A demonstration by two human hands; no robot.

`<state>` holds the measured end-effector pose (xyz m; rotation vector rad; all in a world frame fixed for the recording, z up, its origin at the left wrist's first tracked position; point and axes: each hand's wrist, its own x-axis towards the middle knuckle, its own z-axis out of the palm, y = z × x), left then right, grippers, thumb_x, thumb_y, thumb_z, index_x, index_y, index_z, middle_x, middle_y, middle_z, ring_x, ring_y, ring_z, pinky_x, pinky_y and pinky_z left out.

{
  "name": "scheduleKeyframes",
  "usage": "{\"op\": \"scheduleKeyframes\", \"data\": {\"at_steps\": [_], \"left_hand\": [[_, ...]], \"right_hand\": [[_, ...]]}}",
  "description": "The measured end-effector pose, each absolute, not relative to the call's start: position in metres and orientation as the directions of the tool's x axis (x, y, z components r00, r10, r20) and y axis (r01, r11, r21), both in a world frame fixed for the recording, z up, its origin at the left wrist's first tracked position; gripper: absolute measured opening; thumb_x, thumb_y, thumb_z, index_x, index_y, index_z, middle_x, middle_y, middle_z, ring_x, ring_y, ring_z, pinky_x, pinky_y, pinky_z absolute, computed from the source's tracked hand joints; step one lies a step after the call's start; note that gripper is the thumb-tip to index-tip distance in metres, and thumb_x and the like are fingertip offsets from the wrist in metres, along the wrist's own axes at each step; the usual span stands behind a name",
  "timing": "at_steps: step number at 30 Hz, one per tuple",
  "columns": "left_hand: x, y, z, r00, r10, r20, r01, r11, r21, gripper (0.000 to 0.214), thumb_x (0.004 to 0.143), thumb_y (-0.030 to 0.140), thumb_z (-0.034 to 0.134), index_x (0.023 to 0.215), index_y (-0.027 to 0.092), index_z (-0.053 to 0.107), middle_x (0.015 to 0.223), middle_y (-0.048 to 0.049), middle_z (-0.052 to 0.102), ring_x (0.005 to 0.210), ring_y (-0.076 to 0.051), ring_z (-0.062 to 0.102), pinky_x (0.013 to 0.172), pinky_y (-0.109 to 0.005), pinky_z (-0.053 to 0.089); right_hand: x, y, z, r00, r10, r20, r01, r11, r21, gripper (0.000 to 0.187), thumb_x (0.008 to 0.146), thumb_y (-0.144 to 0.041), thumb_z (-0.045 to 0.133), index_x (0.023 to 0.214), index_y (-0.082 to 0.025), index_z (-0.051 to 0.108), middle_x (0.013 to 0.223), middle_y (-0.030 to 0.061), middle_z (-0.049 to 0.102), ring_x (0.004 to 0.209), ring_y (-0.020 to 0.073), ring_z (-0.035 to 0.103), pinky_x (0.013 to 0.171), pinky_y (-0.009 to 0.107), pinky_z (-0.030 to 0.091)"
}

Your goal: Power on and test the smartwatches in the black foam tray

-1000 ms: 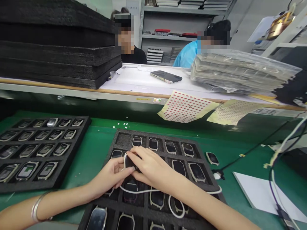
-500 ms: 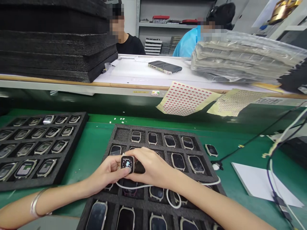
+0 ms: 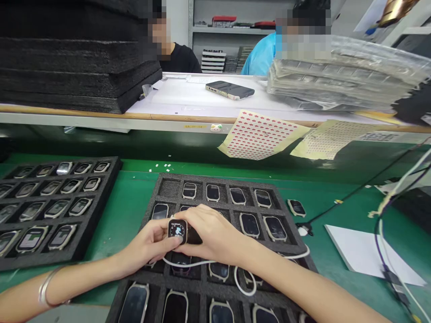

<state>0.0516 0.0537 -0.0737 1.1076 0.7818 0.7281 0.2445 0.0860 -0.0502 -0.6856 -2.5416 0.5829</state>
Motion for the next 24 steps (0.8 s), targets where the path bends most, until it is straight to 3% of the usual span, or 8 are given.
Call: {"op": "scheduleKeyframes", "data": {"at_steps": [15, 19, 24], "left_hand": [[0.0534, 0.055, -0.07, 0.533, 0.832, -0.152, -0.125, 0.256, 0.959, 0.029, 0.08, 0.04, 0.065, 0.071, 0.015, 0.052, 0.045, 0.0098, 0.037, 0.036, -0.003, 0.027, 0.036, -0.019, 0.018], [0.0533, 0.0556, -0.0682, 0.531, 0.831, -0.166, -0.099, 0.255, 0.962, 0.026, 0.08, 0.038, 0.065, 0.078, 0.013, 0.057, 0.045, 0.0101, 0.037, 0.036, -0.004, 0.027, 0.038, -0.02, 0.019], [0.0536, 0.0539, -0.0746, 0.53, 0.84, -0.116, -0.152, 0.228, 0.962, 0.023, 0.081, 0.035, 0.065, 0.087, 0.014, 0.059, 0.066, 0.0032, 0.051, 0.058, -0.008, 0.042, 0.053, -0.02, 0.033]], "right_hand": [[0.2452, 0.085, -0.0492, -0.795, 0.529, 0.298, 0.374, 0.813, -0.446, 0.042, 0.081, -0.031, 0.071, 0.114, -0.013, 0.052, 0.103, 0.0108, 0.064, 0.092, 0.0237, 0.06, 0.083, 0.038, 0.046], [0.2435, 0.0836, -0.051, -0.791, 0.542, 0.285, 0.388, 0.804, -0.451, 0.04, 0.082, -0.031, 0.07, 0.113, -0.014, 0.051, 0.102, 0.0097, 0.063, 0.092, 0.0237, 0.059, 0.083, 0.038, 0.046], [0.2464, 0.0835, -0.0422, -0.777, 0.551, 0.303, 0.364, 0.787, -0.498, 0.035, 0.083, -0.028, 0.067, 0.112, -0.014, 0.053, 0.107, 0.0113, 0.057, 0.099, 0.0233, 0.055, 0.087, 0.037, 0.046]]}}
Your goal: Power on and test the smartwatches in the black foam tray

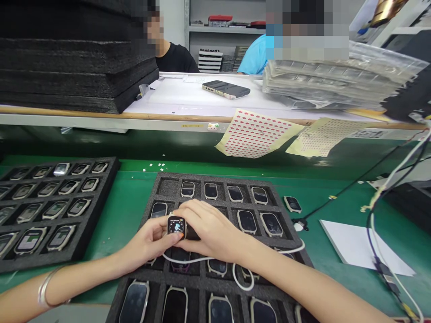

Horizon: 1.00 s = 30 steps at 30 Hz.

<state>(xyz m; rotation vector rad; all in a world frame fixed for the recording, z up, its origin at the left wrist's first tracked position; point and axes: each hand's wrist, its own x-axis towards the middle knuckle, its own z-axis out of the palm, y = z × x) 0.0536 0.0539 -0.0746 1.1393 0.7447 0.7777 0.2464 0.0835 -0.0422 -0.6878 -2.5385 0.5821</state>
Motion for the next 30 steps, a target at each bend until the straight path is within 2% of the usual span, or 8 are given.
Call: {"op": "scheduleKeyframes", "data": {"at_steps": [3, 6, 12, 16, 19, 22, 25, 30], "left_hand": [[0.054, 0.054, -0.083, 0.58, 0.808, -0.103, -0.125, 0.213, 0.969, 0.041, 0.071, 0.03, 0.076, 0.103, 0.017, 0.055, 0.087, 0.0013, 0.056, 0.058, -0.006, 0.037, 0.051, -0.02, 0.027], [0.056, 0.055, -0.087, 0.623, 0.771, -0.133, -0.076, 0.228, 0.971, 0.041, 0.069, 0.028, 0.078, 0.099, 0.017, 0.052, 0.09, 0.0007, 0.058, 0.051, -0.004, 0.03, 0.046, -0.021, 0.021], [0.057, 0.058, -0.083, 0.628, 0.765, -0.142, -0.074, 0.24, 0.968, 0.021, 0.077, 0.023, 0.067, 0.089, 0.015, 0.051, 0.084, 0.0004, 0.058, 0.051, -0.004, 0.033, 0.048, -0.022, 0.024], [0.057, 0.06, -0.085, 0.635, 0.761, -0.136, -0.1, 0.256, 0.962, 0.023, 0.076, 0.025, 0.067, 0.089, 0.015, 0.051, 0.082, 0.0009, 0.057, 0.051, -0.004, 0.033, 0.048, -0.021, 0.024], [0.059, 0.062, -0.088, 0.644, 0.755, -0.125, -0.126, 0.265, 0.956, 0.023, 0.076, 0.027, 0.068, 0.087, 0.014, 0.052, 0.081, 0.0005, 0.057, 0.052, -0.004, 0.036, 0.048, -0.02, 0.026], [0.061, 0.063, -0.086, 0.629, 0.765, -0.135, -0.137, 0.28, 0.95, 0.025, 0.075, 0.029, 0.069, 0.085, 0.013, 0.052, 0.078, 0.0005, 0.056, 0.051, -0.004, 0.036, 0.047, -0.019, 0.027], [0.059, 0.062, -0.081, 0.614, 0.769, -0.179, -0.13, 0.322, 0.938, 0.03, 0.073, 0.032, 0.071, 0.089, 0.013, 0.054, 0.082, -0.0009, 0.059, 0.047, -0.003, 0.035, 0.043, -0.019, 0.026], [0.054, 0.062, -0.077, 0.595, 0.776, -0.209, -0.233, 0.415, 0.879, 0.038, 0.07, 0.031, 0.074, 0.097, 0.013, 0.056, 0.093, -0.0061, 0.063, 0.044, -0.001, 0.033, 0.041, -0.02, 0.022]], "right_hand": [[0.249, 0.097, -0.032, -0.726, 0.606, 0.325, 0.34, 0.727, -0.597, 0.037, 0.079, -0.026, 0.071, 0.11, -0.017, 0.053, 0.108, 0.0088, 0.054, 0.099, 0.0216, 0.053, 0.086, 0.033, 0.046], [0.239, 0.123, -0.032, -0.633, 0.688, 0.356, 0.406, 0.686, -0.604, 0.032, 0.08, -0.03, 0.071, 0.106, -0.018, 0.055, 0.103, 0.0064, 0.052, 0.096, 0.0204, 0.054, 0.086, 0.033, 0.046], [0.187, 0.168, -0.058, -0.714, 0.673, 0.193, 0.632, 0.738, -0.235, 0.041, 0.085, -0.043, 0.064, 0.111, -0.012, 0.06, 0.101, 0.0113, 0.055, 0.096, 0.0254, 0.053, 0.085, 0.038, 0.045], [0.196, 0.17, -0.046, -0.744, 0.658, 0.118, 0.641, 0.752, -0.156, 0.03, 0.088, -0.035, 0.063, 0.108, -0.012, 0.063, 0.1, 0.0126, 0.06, 0.096, 0.0289, 0.055, 0.082, 0.042, 0.043], [0.216, 0.168, -0.031, -0.76, 0.65, 0.024, 0.644, 0.757, -0.116, 0.028, 0.079, -0.021, 0.072, 0.106, -0.014, 0.064, 0.094, 0.0104, 0.065, 0.09, 0.0289, 0.059, 0.077, 0.039, 0.045], [0.222, 0.169, -0.03, -0.757, 0.653, -0.014, 0.651, 0.752, -0.105, 0.039, 0.073, -0.014, 0.076, 0.109, -0.015, 0.062, 0.092, 0.0098, 0.067, 0.09, 0.0289, 0.06, 0.075, 0.037, 0.046], [0.22, 0.169, -0.036, -0.712, 0.701, 0.034, 0.694, 0.71, -0.12, 0.035, 0.071, -0.016, 0.076, 0.103, -0.012, 0.063, 0.088, 0.0117, 0.067, 0.088, 0.0305, 0.061, 0.075, 0.04, 0.047], [0.241, 0.142, -0.025, -0.637, 0.752, 0.167, 0.709, 0.658, -0.256, 0.035, 0.08, -0.026, 0.069, 0.109, -0.012, 0.059, 0.099, 0.0103, 0.065, 0.089, 0.0221, 0.062, 0.079, 0.034, 0.05]]}}
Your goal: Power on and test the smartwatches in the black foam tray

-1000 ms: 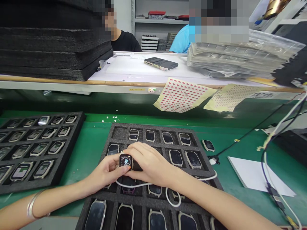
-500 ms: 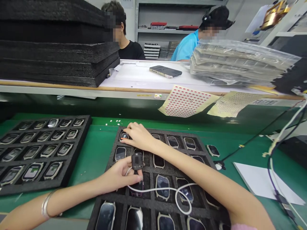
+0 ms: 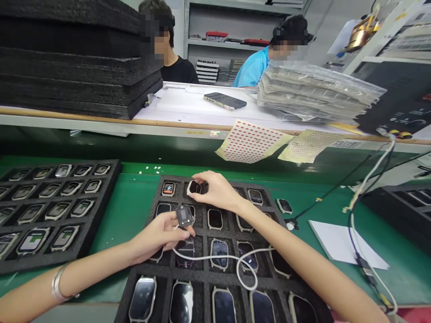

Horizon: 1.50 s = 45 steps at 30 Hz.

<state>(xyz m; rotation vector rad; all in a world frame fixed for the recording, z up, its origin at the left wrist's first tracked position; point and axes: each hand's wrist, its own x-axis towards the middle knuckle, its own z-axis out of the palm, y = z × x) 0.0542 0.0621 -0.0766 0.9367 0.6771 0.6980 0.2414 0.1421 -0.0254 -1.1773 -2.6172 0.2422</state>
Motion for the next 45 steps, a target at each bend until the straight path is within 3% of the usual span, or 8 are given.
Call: {"op": "scheduleKeyframes", "data": {"at_steps": [4, 7, 9, 13, 17, 28, 34, 45], "left_hand": [[0.055, 0.062, -0.075, 0.599, 0.769, -0.224, -0.19, 0.408, 0.893, 0.035, 0.066, 0.029, 0.078, 0.09, 0.011, 0.059, 0.067, 0.0033, 0.055, 0.044, -0.002, 0.028, 0.041, -0.02, 0.018], [0.056, 0.061, -0.075, 0.586, 0.784, -0.203, -0.143, 0.348, 0.927, 0.033, 0.064, 0.028, 0.08, 0.082, 0.012, 0.057, 0.055, 0.0097, 0.039, 0.047, -0.003, 0.028, 0.044, -0.018, 0.019], [0.056, 0.059, -0.077, 0.574, 0.797, -0.187, -0.137, 0.319, 0.938, 0.032, 0.069, 0.034, 0.076, 0.083, 0.012, 0.056, 0.055, 0.0098, 0.038, 0.045, -0.003, 0.027, 0.042, -0.017, 0.02], [0.055, 0.058, -0.083, 0.549, 0.815, -0.186, -0.082, 0.273, 0.958, 0.035, 0.078, 0.047, 0.064, 0.081, 0.014, 0.053, 0.045, 0.0096, 0.042, 0.036, -0.005, 0.031, 0.038, -0.018, 0.021], [0.054, 0.057, -0.081, 0.564, 0.809, -0.166, -0.078, 0.253, 0.964, 0.035, 0.08, 0.047, 0.061, 0.071, 0.016, 0.05, 0.041, 0.008, 0.044, 0.033, -0.005, 0.034, 0.038, -0.019, 0.021], [0.051, 0.055, -0.078, 0.576, 0.8, -0.166, -0.08, 0.257, 0.963, 0.037, 0.079, 0.051, 0.062, 0.07, 0.016, 0.051, 0.04, 0.0097, 0.04, 0.031, -0.004, 0.028, 0.037, -0.019, 0.016], [0.051, 0.055, -0.073, 0.601, 0.778, -0.184, -0.044, 0.263, 0.964, 0.037, 0.079, 0.05, 0.061, 0.07, 0.015, 0.05, 0.044, 0.0089, 0.04, 0.032, -0.004, 0.028, 0.037, -0.02, 0.015], [0.051, 0.057, -0.075, 0.605, 0.778, -0.17, -0.051, 0.251, 0.967, 0.035, 0.08, 0.047, 0.061, 0.069, 0.016, 0.049, 0.045, 0.0089, 0.037, 0.033, -0.004, 0.029, 0.036, -0.02, 0.017]], "right_hand": [[0.256, 0.105, -0.014, -0.776, 0.583, 0.24, 0.456, 0.783, -0.423, 0.035, 0.081, -0.026, 0.069, 0.114, -0.015, 0.059, 0.109, 0.0104, 0.06, 0.101, 0.0224, 0.056, 0.088, 0.035, 0.047], [0.252, 0.093, -0.021, -0.839, 0.492, 0.232, 0.393, 0.843, -0.366, 0.034, 0.087, -0.028, 0.063, 0.117, -0.014, 0.058, 0.113, 0.0136, 0.058, 0.105, 0.0261, 0.053, 0.092, 0.043, 0.045], [0.248, 0.092, -0.029, -0.85, 0.476, 0.225, 0.387, 0.855, -0.344, 0.036, 0.089, -0.03, 0.061, 0.12, -0.013, 0.055, 0.117, 0.0146, 0.057, 0.106, 0.0268, 0.053, 0.091, 0.044, 0.046], [0.242, 0.087, -0.038, -0.836, 0.459, 0.302, 0.369, 0.876, -0.309, 0.035, 0.094, -0.032, 0.053, 0.124, -0.013, 0.052, 0.117, 0.0148, 0.06, 0.107, 0.0259, 0.056, 0.091, 0.043, 0.048], [0.24, 0.076, -0.038, -0.809, 0.458, 0.369, 0.382, 0.886, -0.262, 0.035, 0.096, -0.031, 0.049, 0.124, -0.01, 0.05, 0.112, 0.0171, 0.063, 0.103, 0.0266, 0.06, 0.088, 0.043, 0.052], [0.242, 0.074, -0.047, -0.765, 0.546, 0.34, 0.436, 0.829, -0.35, 0.04, 0.09, -0.031, 0.059, 0.125, -0.013, 0.051, 0.115, 0.0154, 0.061, 0.105, 0.0264, 0.059, 0.09, 0.042, 0.05], [0.244, 0.076, -0.052, -0.775, 0.549, 0.312, 0.411, 0.814, -0.41, 0.063, 0.08, -0.033, 0.071, 0.133, -0.012, 0.043, 0.098, 0.0112, 0.064, 0.09, 0.024, 0.059, 0.082, 0.04, 0.049], [0.243, 0.074, -0.053, -0.773, 0.546, 0.324, 0.429, 0.825, -0.368, 0.055, 0.087, -0.034, 0.063, 0.134, -0.013, 0.042, 0.108, 0.0142, 0.062, 0.099, 0.0263, 0.057, 0.086, 0.042, 0.046]]}}
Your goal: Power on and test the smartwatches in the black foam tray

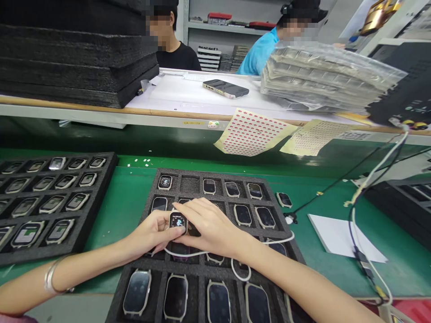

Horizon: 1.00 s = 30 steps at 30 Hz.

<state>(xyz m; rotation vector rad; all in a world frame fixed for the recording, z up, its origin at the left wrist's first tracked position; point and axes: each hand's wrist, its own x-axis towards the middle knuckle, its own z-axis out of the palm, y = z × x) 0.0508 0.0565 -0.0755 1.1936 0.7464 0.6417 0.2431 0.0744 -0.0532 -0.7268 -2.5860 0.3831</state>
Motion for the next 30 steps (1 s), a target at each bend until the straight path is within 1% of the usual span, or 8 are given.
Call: {"op": "scheduleKeyframes", "data": {"at_steps": [3, 6, 9, 16, 20, 23, 26, 30], "left_hand": [[0.051, 0.057, -0.077, 0.608, 0.773, -0.179, -0.046, 0.259, 0.965, 0.035, 0.08, 0.047, 0.062, 0.069, 0.016, 0.049, 0.045, 0.0092, 0.037, 0.033, -0.004, 0.028, 0.035, -0.019, 0.017], [0.051, 0.057, -0.077, 0.614, 0.767, -0.184, -0.048, 0.269, 0.962, 0.034, 0.08, 0.046, 0.062, 0.068, 0.016, 0.049, 0.044, 0.0091, 0.037, 0.033, -0.004, 0.028, 0.035, -0.02, 0.015], [0.05, 0.056, -0.077, 0.619, 0.765, -0.18, -0.056, 0.272, 0.961, 0.035, 0.08, 0.045, 0.062, 0.067, 0.016, 0.048, 0.042, 0.0093, 0.037, 0.032, -0.004, 0.027, 0.036, -0.02, 0.013], [0.05, 0.055, -0.076, 0.617, 0.766, -0.181, -0.049, 0.267, 0.962, 0.034, 0.082, 0.045, 0.06, 0.068, 0.016, 0.049, 0.041, 0.01, 0.036, 0.032, -0.004, 0.025, 0.037, -0.021, 0.013], [0.053, 0.055, -0.08, 0.59, 0.795, -0.138, -0.069, 0.22, 0.973, 0.032, 0.081, 0.045, 0.062, 0.081, 0.014, 0.054, 0.06, 0.0047, 0.05, 0.045, -0.005, 0.035, 0.044, -0.019, 0.026], [0.054, 0.056, -0.083, 0.64, 0.757, -0.137, -0.057, 0.224, 0.973, 0.038, 0.074, 0.043, 0.07, 0.092, 0.015, 0.054, 0.079, 0.0012, 0.055, 0.052, -0.005, 0.038, 0.047, -0.019, 0.028], [0.055, 0.056, -0.085, 0.668, 0.722, -0.18, -0.013, 0.253, 0.967, 0.035, 0.074, 0.039, 0.071, 0.092, 0.016, 0.052, 0.082, 0.0017, 0.055, 0.05, -0.004, 0.036, 0.045, -0.019, 0.026], [0.055, 0.055, -0.084, 0.653, 0.726, -0.215, 0.012, 0.274, 0.962, 0.03, 0.079, 0.039, 0.066, 0.093, 0.017, 0.051, 0.073, 0.0052, 0.052, 0.043, -0.003, 0.033, 0.038, -0.019, 0.023]], "right_hand": [[0.242, 0.072, -0.05, -0.761, 0.573, 0.305, 0.447, 0.804, -0.393, 0.058, 0.084, -0.033, 0.066, 0.133, -0.015, 0.041, 0.114, 0.0133, 0.059, 0.104, 0.0263, 0.055, 0.088, 0.041, 0.045], [0.241, 0.072, -0.048, -0.749, 0.586, 0.31, 0.454, 0.794, -0.405, 0.055, 0.082, -0.032, 0.069, 0.128, -0.013, 0.045, 0.111, 0.0123, 0.06, 0.101, 0.0257, 0.055, 0.087, 0.04, 0.046], [0.241, 0.072, -0.048, -0.753, 0.569, 0.331, 0.446, 0.811, -0.379, 0.048, 0.084, -0.034, 0.067, 0.122, -0.012, 0.049, 0.107, 0.0131, 0.061, 0.098, 0.0263, 0.056, 0.085, 0.041, 0.046], [0.24, 0.068, -0.045, -0.765, 0.565, 0.31, 0.471, 0.818, -0.329, 0.044, 0.087, -0.036, 0.063, 0.121, -0.01, 0.053, 0.107, 0.0147, 0.059, 0.096, 0.027, 0.054, 0.083, 0.042, 0.046], [0.244, 0.074, -0.034, -0.728, 0.613, 0.305, 0.439, 0.76, -0.479, 0.04, 0.084, -0.03, 0.066, 0.119, -0.015, 0.055, 0.11, 0.0122, 0.053, 0.101, 0.025, 0.052, 0.086, 0.039, 0.046], [0.25, 0.096, -0.03, -0.625, 0.701, 0.342, 0.424, 0.674, -0.605, 0.038, 0.084, -0.032, 0.066, 0.118, -0.019, 0.055, 0.104, 0.0076, 0.052, 0.095, 0.0209, 0.055, 0.084, 0.034, 0.047], [0.254, 0.125, -0.042, -0.561, 0.749, 0.353, 0.572, 0.659, -0.488, 0.035, 0.087, -0.035, 0.062, 0.117, -0.017, 0.056, 0.101, 0.008, 0.054, 0.093, 0.0215, 0.055, 0.085, 0.036, 0.048], [0.261, 0.149, -0.058, -0.643, 0.721, 0.258, 0.656, 0.692, -0.302, 0.045, 0.085, -0.038, 0.066, 0.122, -0.015, 0.056, 0.109, 0.0127, 0.058, 0.103, 0.0283, 0.052, 0.091, 0.045, 0.044]]}}
